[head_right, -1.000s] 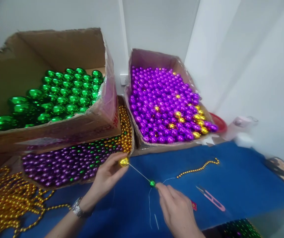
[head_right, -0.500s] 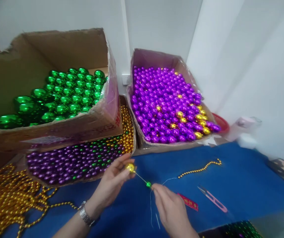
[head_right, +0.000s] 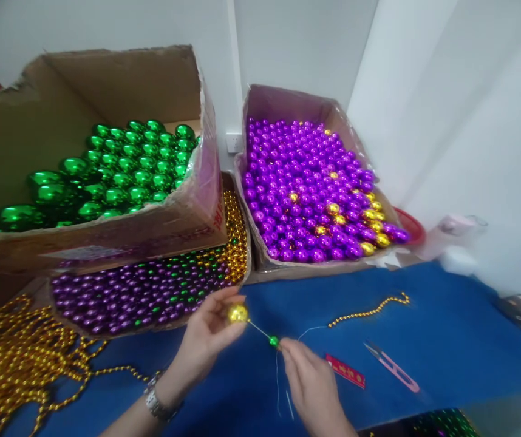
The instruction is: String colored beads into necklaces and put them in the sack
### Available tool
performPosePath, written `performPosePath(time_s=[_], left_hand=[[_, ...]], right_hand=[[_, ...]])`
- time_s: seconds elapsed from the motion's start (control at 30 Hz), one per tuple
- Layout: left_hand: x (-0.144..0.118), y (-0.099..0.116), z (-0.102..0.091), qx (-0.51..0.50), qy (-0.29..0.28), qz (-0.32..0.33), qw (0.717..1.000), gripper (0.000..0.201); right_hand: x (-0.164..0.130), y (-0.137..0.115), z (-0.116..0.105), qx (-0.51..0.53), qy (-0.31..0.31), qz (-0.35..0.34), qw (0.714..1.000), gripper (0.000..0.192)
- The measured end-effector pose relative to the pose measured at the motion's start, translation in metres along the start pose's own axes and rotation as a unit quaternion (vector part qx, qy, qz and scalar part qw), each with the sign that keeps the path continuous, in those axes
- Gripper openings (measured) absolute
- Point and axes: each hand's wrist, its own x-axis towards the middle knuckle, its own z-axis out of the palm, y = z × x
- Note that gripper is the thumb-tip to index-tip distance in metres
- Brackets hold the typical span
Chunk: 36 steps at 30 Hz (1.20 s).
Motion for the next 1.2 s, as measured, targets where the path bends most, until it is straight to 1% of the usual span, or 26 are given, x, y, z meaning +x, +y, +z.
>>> performPosePath(time_s=[0.07,0.17,0.23,0.33,0.4,0.53,0.6,0.7,0.77,0.97,1.2], left_hand=[[-0.0004,0.0007,0.0,-0.001,0.0,0.002,1.0,0.051],[-0.0001,0.0016,-0.0008,-0.024,-0.007,-0.016,1.0,0.049],[0.0002,0.0013,-0.0014,-0.031,-0.008,-0.027,0.999,0.048],[0.0002,-0.0004,-0.0022,-0.026,-0.001,-0.021,0.999,0.049],[-0.0003,-0.0012,-0.0023,-0.032,0.002,-0.021,0.999,0.048],[-0.0024,-0.0003,-0.0009,-0.074,-0.02,-0.066,0.995,0.04],[-0.0038,0.0008,0.0005,-0.101,-0.034,-0.087,0.991,0.036],[-0.0055,0.0029,0.0027,-0.136,-0.04,-0.101,0.985,0.034],[-0.0059,0.0042,0.004,-0.145,-0.037,-0.103,0.983,0.033],[-0.0058,0.0049,0.006,-0.148,-0.025,-0.109,0.983,0.031],[-0.0059,0.0019,0.0049,-0.11,-0.021,-0.072,0.991,0.036]], right_hand=[[0.0002,0.0008,-0.0002,0.0,0.0,-0.004,1.0,0.022],[0.0011,-0.0016,-0.0023,0.04,-0.023,0.016,0.999,0.023],[0.0014,-0.0042,-0.0026,0.053,-0.027,0.027,0.998,0.023],[0.0004,-0.0073,-0.0011,0.057,-0.019,0.035,0.998,0.022],[-0.0006,-0.0085,0.0001,0.077,-0.029,0.041,0.996,0.021],[-0.0012,-0.0085,0.0021,0.104,-0.048,0.051,0.992,0.022],[-0.0011,-0.0073,0.0034,0.093,-0.041,0.048,0.994,0.022],[-0.0017,-0.0059,0.005,0.071,-0.028,0.035,0.996,0.022],[-0.0026,-0.006,0.0051,0.067,-0.023,0.031,0.997,0.022],[-0.0037,-0.0068,0.0033,0.086,-0.037,0.041,0.995,0.023],[-0.0028,-0.0025,0.002,0.024,-0.01,0.0,1.0,0.023]])
